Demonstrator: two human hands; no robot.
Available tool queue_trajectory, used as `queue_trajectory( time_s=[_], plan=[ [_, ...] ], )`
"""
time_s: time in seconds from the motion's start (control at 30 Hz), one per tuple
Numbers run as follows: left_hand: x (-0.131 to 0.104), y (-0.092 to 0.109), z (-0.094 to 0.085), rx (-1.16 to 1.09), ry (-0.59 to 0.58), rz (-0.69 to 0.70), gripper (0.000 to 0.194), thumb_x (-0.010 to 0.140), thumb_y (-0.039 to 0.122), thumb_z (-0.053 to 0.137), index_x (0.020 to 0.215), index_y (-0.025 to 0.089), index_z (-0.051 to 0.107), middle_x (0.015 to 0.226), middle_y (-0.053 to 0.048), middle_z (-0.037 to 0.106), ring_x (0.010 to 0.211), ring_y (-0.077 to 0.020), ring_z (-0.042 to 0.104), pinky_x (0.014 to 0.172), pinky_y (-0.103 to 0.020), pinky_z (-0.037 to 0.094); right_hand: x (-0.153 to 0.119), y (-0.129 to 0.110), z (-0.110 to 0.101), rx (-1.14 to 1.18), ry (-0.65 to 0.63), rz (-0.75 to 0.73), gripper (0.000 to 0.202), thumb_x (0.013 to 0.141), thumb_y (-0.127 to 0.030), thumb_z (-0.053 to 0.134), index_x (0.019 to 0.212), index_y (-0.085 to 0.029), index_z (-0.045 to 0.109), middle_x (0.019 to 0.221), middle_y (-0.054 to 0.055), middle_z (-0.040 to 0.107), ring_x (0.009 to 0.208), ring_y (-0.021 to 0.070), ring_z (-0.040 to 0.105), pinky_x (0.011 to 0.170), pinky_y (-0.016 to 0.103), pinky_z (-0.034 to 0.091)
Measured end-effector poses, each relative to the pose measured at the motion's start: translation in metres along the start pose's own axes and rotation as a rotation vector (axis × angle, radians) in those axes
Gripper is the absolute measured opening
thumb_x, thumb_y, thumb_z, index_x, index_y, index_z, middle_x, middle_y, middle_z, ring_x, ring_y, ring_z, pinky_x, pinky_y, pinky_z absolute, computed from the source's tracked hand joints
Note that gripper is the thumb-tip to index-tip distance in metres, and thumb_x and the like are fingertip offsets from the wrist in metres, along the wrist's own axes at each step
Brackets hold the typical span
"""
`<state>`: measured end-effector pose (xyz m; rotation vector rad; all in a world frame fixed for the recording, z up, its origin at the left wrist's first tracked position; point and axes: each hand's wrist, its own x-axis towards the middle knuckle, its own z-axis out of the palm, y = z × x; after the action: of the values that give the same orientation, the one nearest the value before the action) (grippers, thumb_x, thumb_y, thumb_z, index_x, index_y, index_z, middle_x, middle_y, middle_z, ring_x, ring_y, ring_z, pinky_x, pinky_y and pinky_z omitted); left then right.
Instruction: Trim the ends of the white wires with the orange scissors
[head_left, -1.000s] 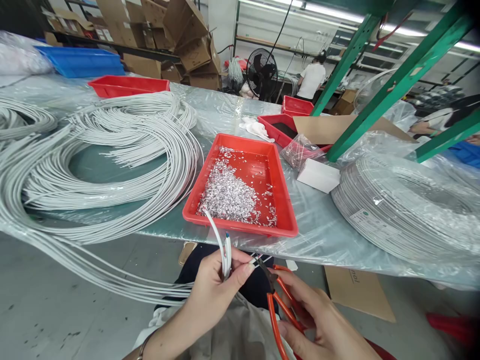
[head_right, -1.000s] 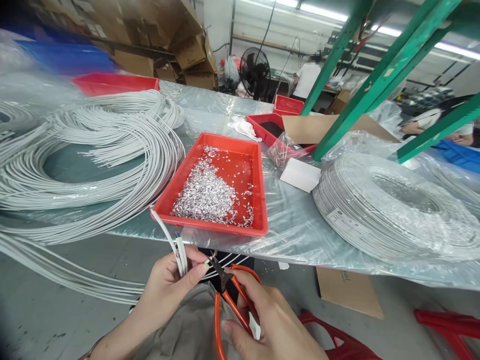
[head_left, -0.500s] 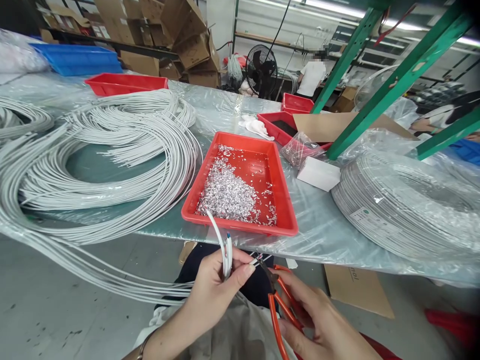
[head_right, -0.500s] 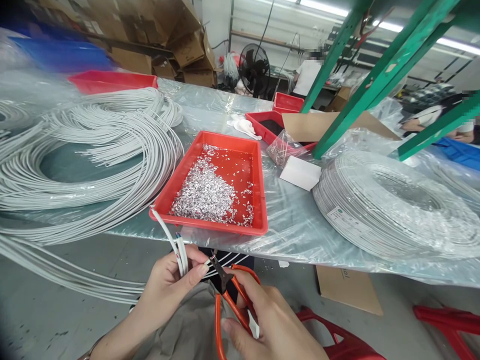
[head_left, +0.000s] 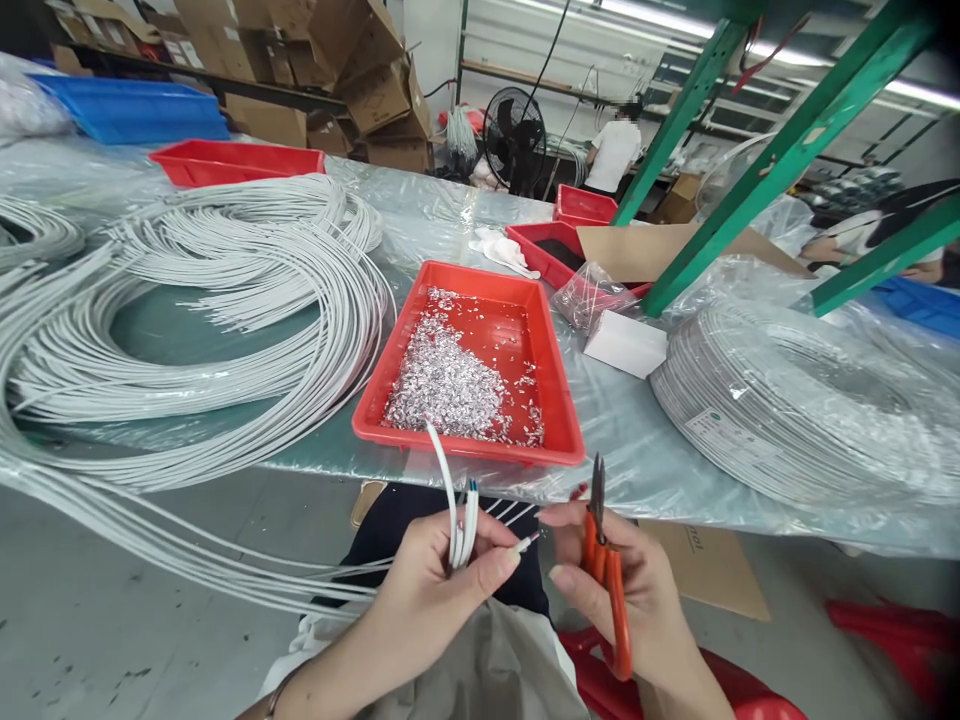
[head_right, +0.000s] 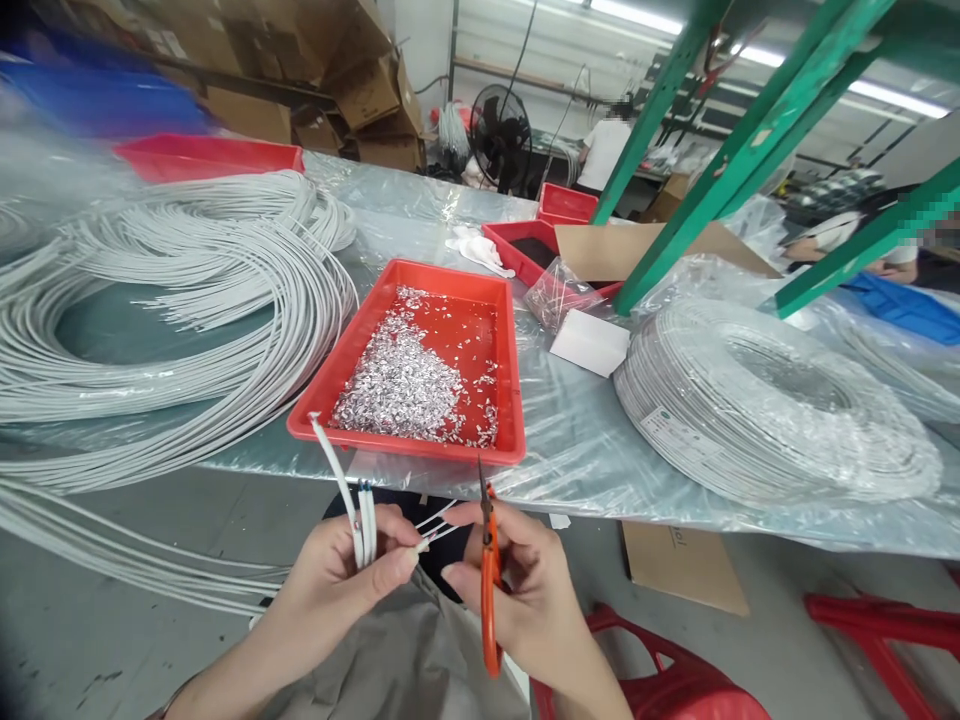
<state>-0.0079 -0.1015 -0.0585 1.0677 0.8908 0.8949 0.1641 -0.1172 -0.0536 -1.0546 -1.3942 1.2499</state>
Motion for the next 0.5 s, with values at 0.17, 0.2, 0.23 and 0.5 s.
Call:
queue_trajectory(
  time_s=[0.17,0.2,0.23,0.5],
  plan=[
    [-0.003,-0.005,0.0,-0.068,-0.172,-0.076,0.034,0.077,0.046,0.056,0.074,0.013,0.058,0.055,0.001,0.055,0.035,-0.0031,0.036,0.036,-0.017,0.022,0.009,0.012,0.01,0.266,-0.046,-0.062,0.007,0.07,-0.022,0.07,0.074,-0.023,0.064,0.052,-0.006,0.042,0.044,0.0096,0.031,0.041,0.022,0.024],
    [-0.003,-0.006,0.0,-0.104,-0.205,-0.085,0.035,0.076,0.048,0.056,0.072,0.013,0.057,0.054,0.001,0.054,0.033,-0.003,0.036,0.034,-0.017,0.022,0.01,0.014,0.012,0.304,-0.035,-0.069,0.008,0.068,-0.021,0.072,0.07,-0.022,0.064,0.052,-0.006,0.043,0.045,0.0099,0.032,0.042,0.023,0.025],
    [-0.003,-0.006,0.001,-0.143,-0.238,-0.095,0.036,0.075,0.049,0.057,0.07,0.013,0.056,0.052,0.002,0.054,0.031,-0.0028,0.035,0.033,-0.016,0.021,0.01,0.016,0.014,0.335,-0.021,-0.078,0.01,0.066,-0.02,0.073,0.067,-0.022,0.064,0.053,-0.005,0.044,0.045,0.01,0.033,0.043,0.023,0.025],
    [0.002,-0.01,0.002,-0.402,-0.4,-0.17,0.034,0.073,0.046,0.063,0.066,0.013,0.055,0.041,0.006,0.047,0.026,-0.0005,0.025,0.029,-0.016,0.013,0.013,0.017,0.028,0.395,0.059,-0.131,0.021,0.058,-0.03,0.08,0.059,-0.023,0.061,0.051,-0.006,0.046,0.042,0.0093,0.037,0.042,0.023,0.029]
  ],
)
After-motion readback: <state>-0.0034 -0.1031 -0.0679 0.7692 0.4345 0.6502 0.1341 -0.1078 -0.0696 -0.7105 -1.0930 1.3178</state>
